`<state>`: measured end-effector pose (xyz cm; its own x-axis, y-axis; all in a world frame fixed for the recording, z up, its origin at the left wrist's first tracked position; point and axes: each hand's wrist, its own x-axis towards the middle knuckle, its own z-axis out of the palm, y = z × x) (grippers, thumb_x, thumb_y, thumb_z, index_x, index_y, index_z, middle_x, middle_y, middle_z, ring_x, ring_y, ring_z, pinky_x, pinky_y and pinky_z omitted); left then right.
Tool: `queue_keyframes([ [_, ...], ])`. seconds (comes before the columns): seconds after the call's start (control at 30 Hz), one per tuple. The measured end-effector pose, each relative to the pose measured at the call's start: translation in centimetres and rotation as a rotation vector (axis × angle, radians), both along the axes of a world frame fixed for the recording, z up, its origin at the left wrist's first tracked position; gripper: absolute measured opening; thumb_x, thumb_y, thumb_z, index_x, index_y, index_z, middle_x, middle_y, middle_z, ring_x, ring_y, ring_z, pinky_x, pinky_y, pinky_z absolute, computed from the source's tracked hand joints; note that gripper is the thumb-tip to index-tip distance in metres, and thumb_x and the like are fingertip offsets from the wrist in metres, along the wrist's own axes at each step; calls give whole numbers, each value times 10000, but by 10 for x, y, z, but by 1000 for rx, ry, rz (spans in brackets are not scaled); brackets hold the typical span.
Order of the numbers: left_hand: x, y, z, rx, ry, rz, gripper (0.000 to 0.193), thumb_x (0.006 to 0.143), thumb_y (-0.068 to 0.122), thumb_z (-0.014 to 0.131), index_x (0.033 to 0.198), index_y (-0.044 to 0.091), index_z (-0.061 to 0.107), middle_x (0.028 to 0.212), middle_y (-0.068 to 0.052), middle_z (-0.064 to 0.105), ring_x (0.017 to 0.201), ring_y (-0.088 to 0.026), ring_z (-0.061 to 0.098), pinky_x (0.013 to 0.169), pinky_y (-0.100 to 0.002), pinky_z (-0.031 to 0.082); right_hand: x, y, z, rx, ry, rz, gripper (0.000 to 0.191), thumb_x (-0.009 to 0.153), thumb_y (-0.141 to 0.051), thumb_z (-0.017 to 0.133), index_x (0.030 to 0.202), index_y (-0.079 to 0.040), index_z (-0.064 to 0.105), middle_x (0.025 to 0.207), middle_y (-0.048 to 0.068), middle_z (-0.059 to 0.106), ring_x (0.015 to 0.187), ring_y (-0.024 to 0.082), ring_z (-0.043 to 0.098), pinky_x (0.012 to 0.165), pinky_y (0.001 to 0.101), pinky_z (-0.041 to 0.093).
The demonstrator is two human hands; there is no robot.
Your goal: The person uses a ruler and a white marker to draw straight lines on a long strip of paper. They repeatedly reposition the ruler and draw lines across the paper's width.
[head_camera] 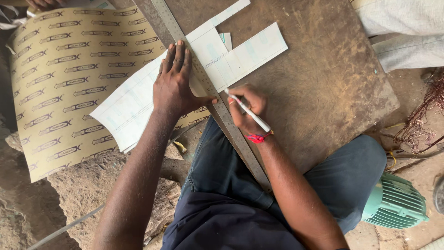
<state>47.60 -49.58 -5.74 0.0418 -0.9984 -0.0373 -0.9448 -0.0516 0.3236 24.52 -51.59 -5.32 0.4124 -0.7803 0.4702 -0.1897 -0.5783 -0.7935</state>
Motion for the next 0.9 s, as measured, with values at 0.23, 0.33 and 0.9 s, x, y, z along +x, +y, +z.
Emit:
queue_keyframes([
  [0.23,3,-7,-2,-25,15,7,1460,499,772,929,1565,-31,335,1661,-242,249,1550,-361,205,1252,-547,246,12,-6,5,13,99,-1,117,817,45,644,923,2,672,768,75,679,692,175,637,622,309,514],
  [0.33,4,-11,-3,-37,10,5,1447,507,773,928,1561,-32,349,1659,-244,251,1549,-360,204,1254,-542,246,14,-10,1,-62,109,10,107,825,45,650,919,-3,669,791,86,681,713,183,645,625,316,509],
  [0.9,7,-17,-7,-47,3,8,1438,509,807,903,1558,-13,360,1653,-246,267,1538,-376,223,1241,-551,264,13,-17,-7,-85,162,28,93,829,46,653,910,4,668,741,57,654,684,129,605,587,285,484],
])
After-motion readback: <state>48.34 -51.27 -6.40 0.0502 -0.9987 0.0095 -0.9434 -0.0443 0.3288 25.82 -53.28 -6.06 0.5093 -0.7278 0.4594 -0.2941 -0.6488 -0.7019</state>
